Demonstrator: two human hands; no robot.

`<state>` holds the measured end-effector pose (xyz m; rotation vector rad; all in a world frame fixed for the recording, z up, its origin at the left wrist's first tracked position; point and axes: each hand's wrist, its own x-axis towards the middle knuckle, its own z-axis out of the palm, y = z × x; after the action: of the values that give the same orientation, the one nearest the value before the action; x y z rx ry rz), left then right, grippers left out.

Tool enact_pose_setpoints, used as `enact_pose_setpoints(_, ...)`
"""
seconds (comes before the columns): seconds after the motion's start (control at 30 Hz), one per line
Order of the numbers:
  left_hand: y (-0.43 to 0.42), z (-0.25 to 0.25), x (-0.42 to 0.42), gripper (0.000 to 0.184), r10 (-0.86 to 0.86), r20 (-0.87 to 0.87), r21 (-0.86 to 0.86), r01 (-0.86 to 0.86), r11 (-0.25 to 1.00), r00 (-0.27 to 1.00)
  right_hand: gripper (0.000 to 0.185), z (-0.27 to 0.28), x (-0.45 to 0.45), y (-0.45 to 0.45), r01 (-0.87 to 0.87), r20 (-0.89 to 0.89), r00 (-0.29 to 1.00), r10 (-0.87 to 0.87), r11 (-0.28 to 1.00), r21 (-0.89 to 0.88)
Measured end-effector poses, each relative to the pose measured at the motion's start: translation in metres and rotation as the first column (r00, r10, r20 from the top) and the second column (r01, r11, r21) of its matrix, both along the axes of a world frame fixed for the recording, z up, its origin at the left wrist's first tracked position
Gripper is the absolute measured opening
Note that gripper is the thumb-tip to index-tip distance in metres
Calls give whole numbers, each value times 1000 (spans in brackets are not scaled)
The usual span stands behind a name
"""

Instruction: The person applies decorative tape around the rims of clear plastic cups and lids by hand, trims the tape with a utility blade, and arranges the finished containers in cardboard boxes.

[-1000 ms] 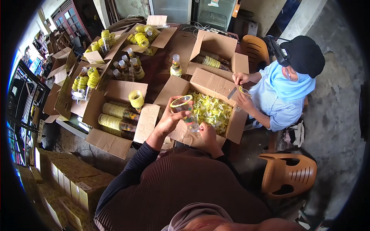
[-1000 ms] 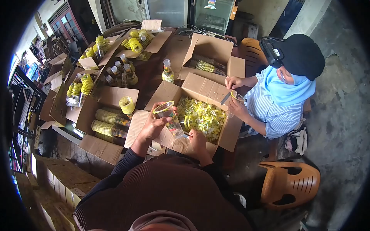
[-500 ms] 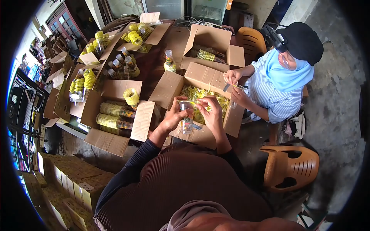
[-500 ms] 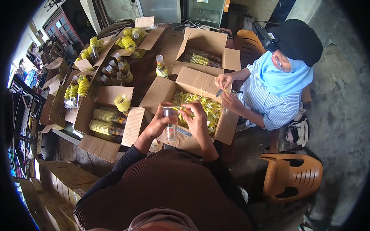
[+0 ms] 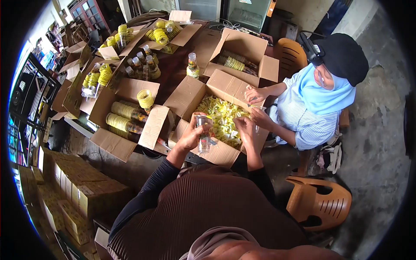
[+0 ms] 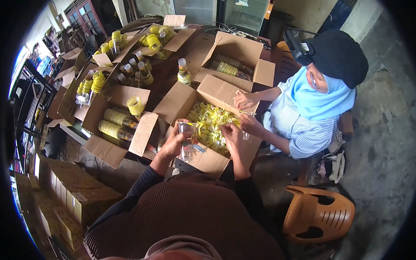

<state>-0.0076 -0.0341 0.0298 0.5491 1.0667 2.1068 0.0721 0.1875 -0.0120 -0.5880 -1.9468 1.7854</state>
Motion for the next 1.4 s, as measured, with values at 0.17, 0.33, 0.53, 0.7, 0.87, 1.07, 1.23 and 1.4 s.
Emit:
enact_pose_setpoints(0.17, 9, -9, 13, 59, 75, 51, -36, -73, 997, 996, 15, -20, -2, 2, 95, -132, 991, -27, 832, 546)
enact_pose_setpoints(0.33, 15, -10, 20, 62, 194, -257, -312, -271, 910, 947, 20, 15, 5, -13, -118, -53, 986, 158, 886, 449)
enact_pose_setpoints(0.53, 26, -5, 26, 65, 147, -600, -323, -406, 855, 786, 16, 28, 13, -34, -422, -116, 907, 406, 862, -281)
enact_pose_setpoints(0.7, 27, -10, 20, 65, 125, -566, -331, -364, 871, 815, 13, 30, 14, -35, -342, -70, 939, 336, 896, -282)
enact_pose_setpoints(0.87, 18, -14, 7, 64, 87, -687, -339, -424, 840, 721, 9, 34, 15, -49, -362, -147, 932, 332, 890, -278)
enact_pose_setpoints(1.07, 0, -32, -24, 65, 85, -718, -460, -563, 686, 691, 2, 80, 20, -76, -660, -225, 743, 631, 746, -87)
enact_pose_setpoints(1.23, -8, -10, -39, 78, 83, -773, -295, -472, 830, 629, 15, 55, 2, -75, -236, -78, 960, 269, 928, 290)
enact_pose_setpoints(1.4, -14, -17, -54, 85, 11, -746, -316, -368, 875, 666, 13, 1, -8, -47, 61, -41, 998, -47, 878, 475)
